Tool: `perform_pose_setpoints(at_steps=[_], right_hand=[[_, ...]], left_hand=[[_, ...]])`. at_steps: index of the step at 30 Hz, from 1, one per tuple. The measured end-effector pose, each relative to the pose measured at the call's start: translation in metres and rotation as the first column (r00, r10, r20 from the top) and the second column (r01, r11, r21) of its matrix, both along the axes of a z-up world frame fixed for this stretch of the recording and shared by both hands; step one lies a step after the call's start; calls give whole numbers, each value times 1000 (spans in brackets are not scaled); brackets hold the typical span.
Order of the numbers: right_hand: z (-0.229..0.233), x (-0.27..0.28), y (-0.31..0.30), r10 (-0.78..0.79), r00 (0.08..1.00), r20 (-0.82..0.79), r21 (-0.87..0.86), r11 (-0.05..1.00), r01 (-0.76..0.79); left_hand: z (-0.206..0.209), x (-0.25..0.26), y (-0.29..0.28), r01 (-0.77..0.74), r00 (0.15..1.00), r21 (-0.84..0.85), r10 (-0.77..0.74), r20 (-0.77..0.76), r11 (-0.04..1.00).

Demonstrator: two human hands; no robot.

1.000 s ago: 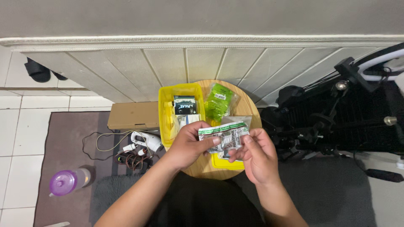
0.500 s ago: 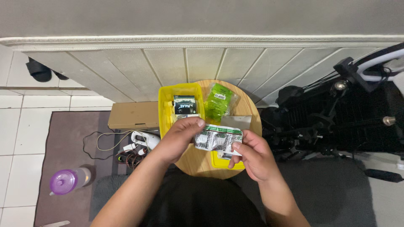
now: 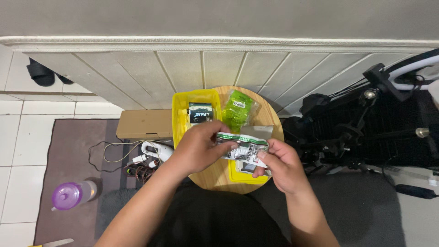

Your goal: The person empties medicine packets from a yellow container onto a table, retrieves a pair of shears from a nearby shelf, and then uses the shears to cut the packets into smaller sections.

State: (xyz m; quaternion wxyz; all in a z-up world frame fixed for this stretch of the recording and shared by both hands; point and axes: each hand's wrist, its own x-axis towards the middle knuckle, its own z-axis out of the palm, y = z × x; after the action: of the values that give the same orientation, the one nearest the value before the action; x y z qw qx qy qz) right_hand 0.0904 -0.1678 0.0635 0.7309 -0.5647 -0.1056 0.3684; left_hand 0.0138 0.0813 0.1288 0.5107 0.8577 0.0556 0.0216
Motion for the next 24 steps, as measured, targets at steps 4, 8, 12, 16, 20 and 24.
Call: perform_pose_setpoints(at_steps=[4,8,12,16,20,24], right_hand=[[0,3,1,86,996,-27,-37,996,-87],[5,5,5,177,974,139,-149,976,-156],[30,5,10,298,865,403,-333,928,-165],[48,6,12,486,717,500,-507,835,-212],[45,7,12,447,656,608,-416,883,-217],[35,0,15,300,652,696,-272,951,-147]], left_hand=[[8,2,-3,83,863,81,-113,493,993],[-4,4,-6,215,975,-142,-203,89,966],[-11,3,-8,239,966,-260,-256,-34,936],[-22,-1,-13,265,945,-346,-313,-93,900],[-44,-1,-22,233,942,-624,-333,-45,745],[-58,-8,-31,139,973,-749,-232,-20,648]])
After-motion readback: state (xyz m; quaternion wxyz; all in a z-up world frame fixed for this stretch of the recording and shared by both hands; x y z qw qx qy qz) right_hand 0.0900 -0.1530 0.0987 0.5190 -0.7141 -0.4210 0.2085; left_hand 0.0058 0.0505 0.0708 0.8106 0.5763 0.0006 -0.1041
